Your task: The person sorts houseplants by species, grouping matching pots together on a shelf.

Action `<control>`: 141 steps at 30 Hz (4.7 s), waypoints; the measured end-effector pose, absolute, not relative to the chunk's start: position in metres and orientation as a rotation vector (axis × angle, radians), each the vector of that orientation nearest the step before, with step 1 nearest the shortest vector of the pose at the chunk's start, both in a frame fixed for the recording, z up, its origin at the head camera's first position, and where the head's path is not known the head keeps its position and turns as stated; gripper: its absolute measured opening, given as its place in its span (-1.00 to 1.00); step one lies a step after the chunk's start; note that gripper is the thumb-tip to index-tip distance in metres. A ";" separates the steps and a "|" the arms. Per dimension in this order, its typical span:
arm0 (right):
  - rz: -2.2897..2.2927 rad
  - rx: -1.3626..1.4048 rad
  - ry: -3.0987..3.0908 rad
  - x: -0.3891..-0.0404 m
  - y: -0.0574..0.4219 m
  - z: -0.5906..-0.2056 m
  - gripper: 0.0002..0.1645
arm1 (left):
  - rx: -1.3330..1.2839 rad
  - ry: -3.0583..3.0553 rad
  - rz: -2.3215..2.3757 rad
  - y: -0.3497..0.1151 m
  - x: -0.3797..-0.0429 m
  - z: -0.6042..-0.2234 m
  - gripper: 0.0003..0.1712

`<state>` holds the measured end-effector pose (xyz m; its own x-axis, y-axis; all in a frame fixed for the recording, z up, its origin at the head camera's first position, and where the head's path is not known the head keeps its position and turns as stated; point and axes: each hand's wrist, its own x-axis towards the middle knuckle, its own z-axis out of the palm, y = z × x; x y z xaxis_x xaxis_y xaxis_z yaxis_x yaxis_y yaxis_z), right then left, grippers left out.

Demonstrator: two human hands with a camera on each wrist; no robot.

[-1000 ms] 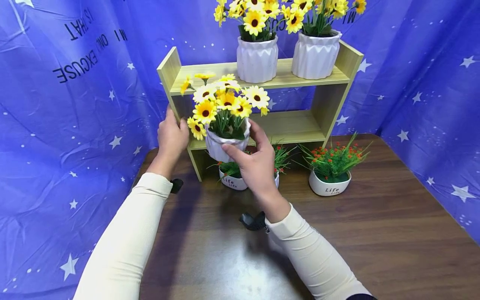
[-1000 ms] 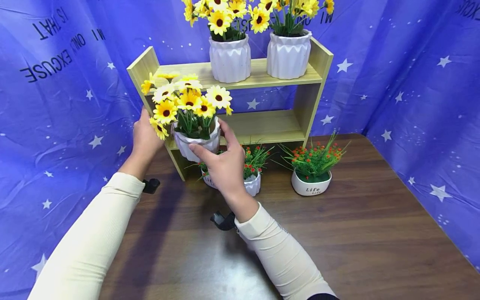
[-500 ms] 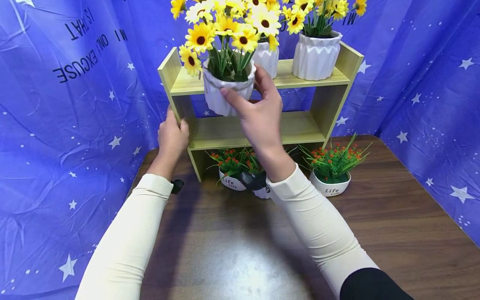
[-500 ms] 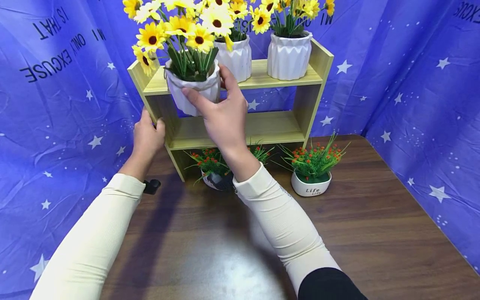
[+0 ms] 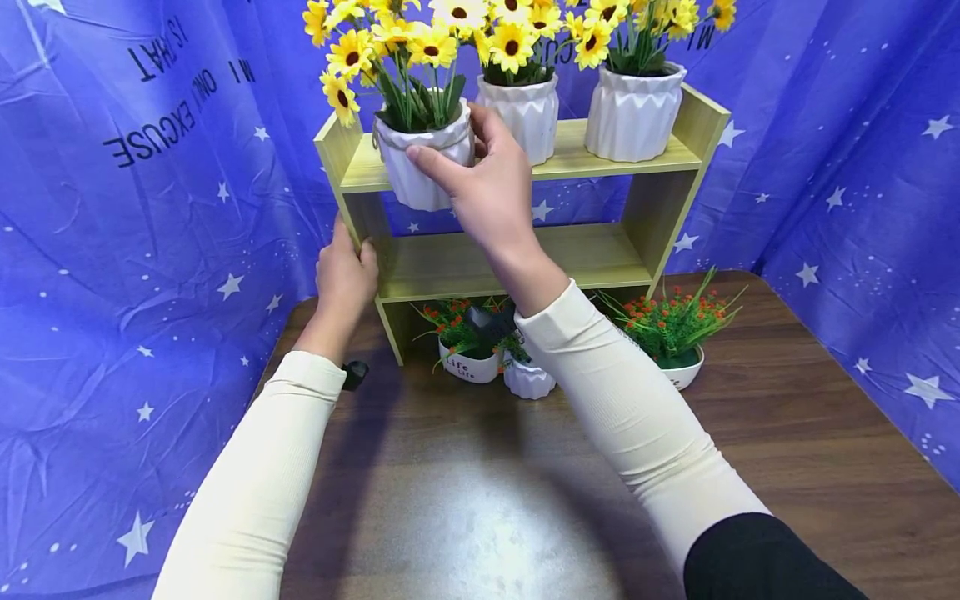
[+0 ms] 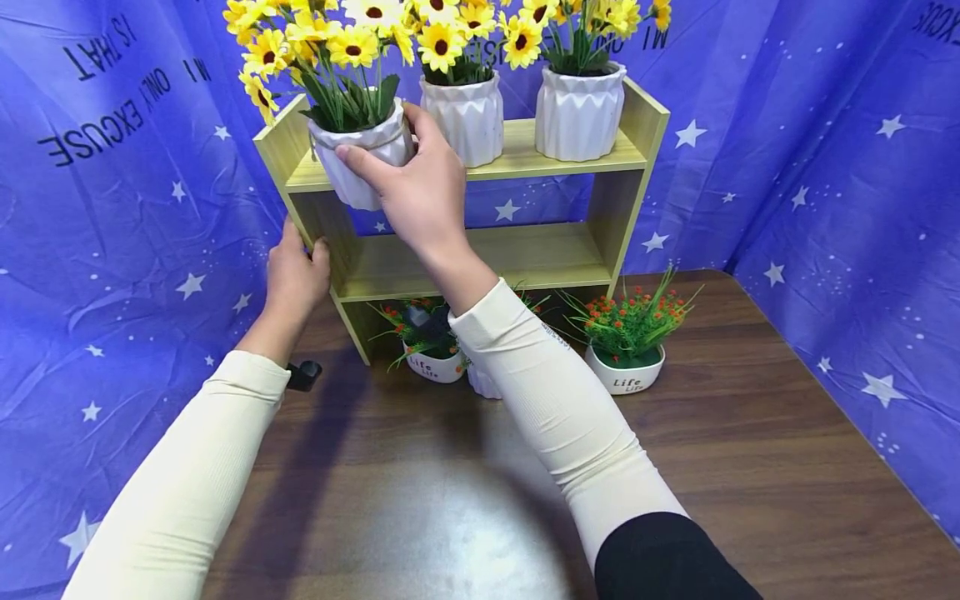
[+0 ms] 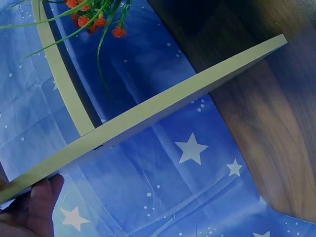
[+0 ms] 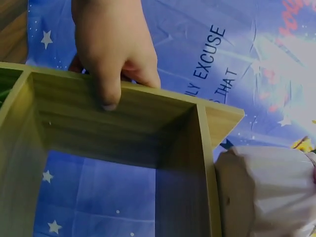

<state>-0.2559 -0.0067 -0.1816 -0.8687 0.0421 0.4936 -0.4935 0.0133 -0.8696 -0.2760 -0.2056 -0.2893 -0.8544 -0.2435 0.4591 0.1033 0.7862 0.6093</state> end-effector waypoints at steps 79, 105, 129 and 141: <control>1.359 -0.222 -2.250 -0.167 0.219 -0.441 -0.45 | 0.119 -2.461 -0.870 -0.207 -0.274 -0.291 -0.42; 1.529 -0.352 -2.326 -0.196 0.254 -0.466 0.18 | 0.107 -2.464 -0.885 -0.204 -0.275 -0.293 -0.42; 1.512 -0.579 -2.267 -0.184 0.246 -0.457 0.26 | 0.096 -2.464 -0.886 -0.203 -0.274 -0.295 -0.41; 1.550 -0.500 -2.118 -0.169 0.235 -0.431 0.18 | 0.107 -2.470 -0.875 -0.204 -0.276 -0.295 -0.42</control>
